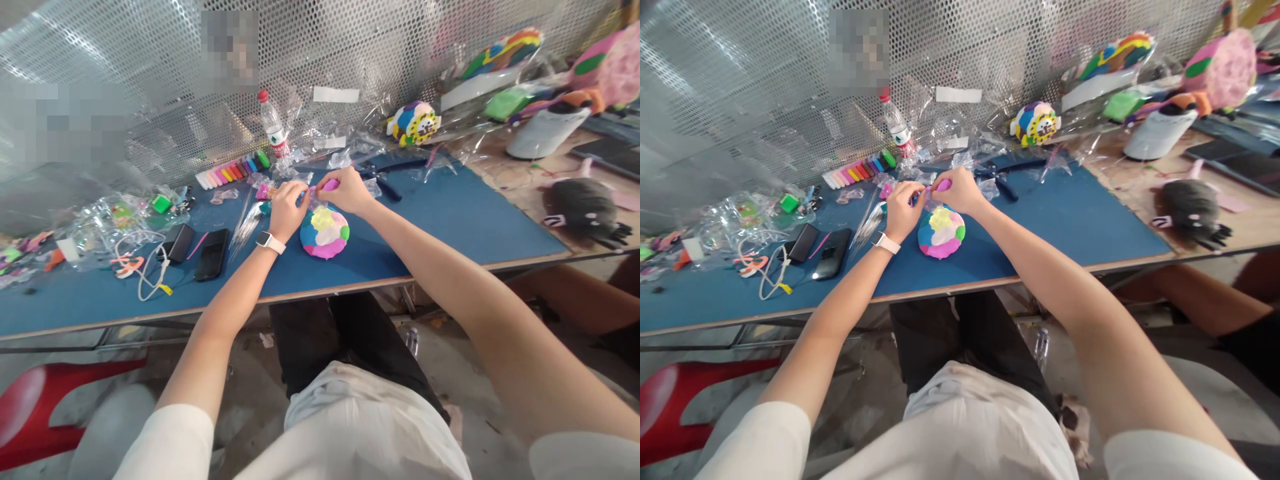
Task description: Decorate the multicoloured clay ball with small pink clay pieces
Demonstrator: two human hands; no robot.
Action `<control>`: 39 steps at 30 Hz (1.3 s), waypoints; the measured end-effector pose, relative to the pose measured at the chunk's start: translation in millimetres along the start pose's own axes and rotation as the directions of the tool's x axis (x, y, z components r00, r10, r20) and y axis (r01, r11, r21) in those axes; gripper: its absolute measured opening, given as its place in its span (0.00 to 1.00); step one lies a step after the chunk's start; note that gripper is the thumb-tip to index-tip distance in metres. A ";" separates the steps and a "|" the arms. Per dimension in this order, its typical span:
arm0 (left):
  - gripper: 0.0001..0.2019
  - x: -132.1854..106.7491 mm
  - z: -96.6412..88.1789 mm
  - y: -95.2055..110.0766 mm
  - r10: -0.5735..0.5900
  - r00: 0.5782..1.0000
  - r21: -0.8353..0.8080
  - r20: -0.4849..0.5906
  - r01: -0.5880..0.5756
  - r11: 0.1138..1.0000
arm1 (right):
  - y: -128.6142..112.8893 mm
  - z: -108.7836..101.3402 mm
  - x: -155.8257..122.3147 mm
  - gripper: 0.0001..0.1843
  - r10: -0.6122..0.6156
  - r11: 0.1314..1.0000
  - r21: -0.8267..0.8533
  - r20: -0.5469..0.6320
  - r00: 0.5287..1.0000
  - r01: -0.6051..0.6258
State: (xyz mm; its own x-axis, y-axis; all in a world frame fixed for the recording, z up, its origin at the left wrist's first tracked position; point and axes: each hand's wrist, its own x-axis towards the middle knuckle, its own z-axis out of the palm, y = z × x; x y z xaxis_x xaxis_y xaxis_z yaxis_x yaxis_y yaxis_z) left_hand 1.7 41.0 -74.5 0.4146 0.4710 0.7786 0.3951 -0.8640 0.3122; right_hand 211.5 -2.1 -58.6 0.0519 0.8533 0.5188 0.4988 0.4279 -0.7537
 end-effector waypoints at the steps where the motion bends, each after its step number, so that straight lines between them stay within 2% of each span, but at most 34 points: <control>1: 0.12 -0.3 1.4 -1.0 -0.032 0.999 -0.039 -0.001 0.032 0.999 | 0.6 -1.3 0.2 0.08 -0.027 0.999 -0.027 0.006 1.000 0.027; 4: 0.19 -1.4 8.0 -7.1 -0.193 0.980 -0.233 0.035 0.196 0.953 | 4.0 -6.1 1.9 0.09 -0.096 0.991 -0.088 0.038 0.995 0.099; 7: 0.22 -2.0 15.6 -14.0 -0.342 0.933 -0.441 0.115 0.356 0.824 | 6.5 -12.8 4.4 0.10 -0.127 0.984 -0.120 0.067 0.990 0.134; 10: 0.21 -1.0 18.7 -16.0 -0.388 0.909 -0.541 0.154 0.406 0.736 | 5.0 -19.8 5.7 0.09 -0.127 0.984 -0.112 0.082 0.988 0.136; 12: 0.21 -0.1 17.5 -14.3 -0.381 0.913 -0.539 0.147 0.397 0.742 | 2.7 -23.1 5.6 0.08 -0.133 0.986 -0.094 0.083 0.988 0.141; 18: 0.24 -1.6 12.8 -7.9 -0.312 0.944 -0.450 0.104 0.324 0.832 | -1.4 -23.9 3.6 0.07 -0.119 0.990 -0.064 0.081 0.990 0.124; 24: 0.27 -3.7 14.2 -11.2 -0.269 0.951 -0.429 0.154 0.310 0.849 | -4.2 -25.9 1.9 0.06 -0.153 0.985 -0.060 0.167 0.974 0.165; 28: 0.25 -2.4 7.6 -6.0 -0.185 0.971 -0.335 0.154 0.227 0.914 | -5.6 -28.5 2.1 0.07 -0.189 0.976 -0.070 0.190 0.963 0.206; 34: 0.21 1.8 -3.5 4.2 -0.042 0.984 -0.088 0.172 0.058 0.994 | -6.3 -30.3 4.1 0.13 -0.321 0.916 -0.169 0.239 0.916 0.365; 39: 0.21 1.8 -2.0 6.0 -0.039 0.985 -0.071 0.169 0.051 0.996 | -12.6 -30.3 2.9 0.13 -0.396 0.839 -0.289 0.255 0.882 0.460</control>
State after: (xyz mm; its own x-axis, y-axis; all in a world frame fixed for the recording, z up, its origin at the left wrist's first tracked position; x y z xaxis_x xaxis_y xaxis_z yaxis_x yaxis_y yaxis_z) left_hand 3.1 36.3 -70.2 0.5314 0.5275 0.6629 0.3568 -0.8491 0.3896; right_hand 231.5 -14.1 -35.3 -0.3722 0.6593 0.6533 0.6928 0.6658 -0.2772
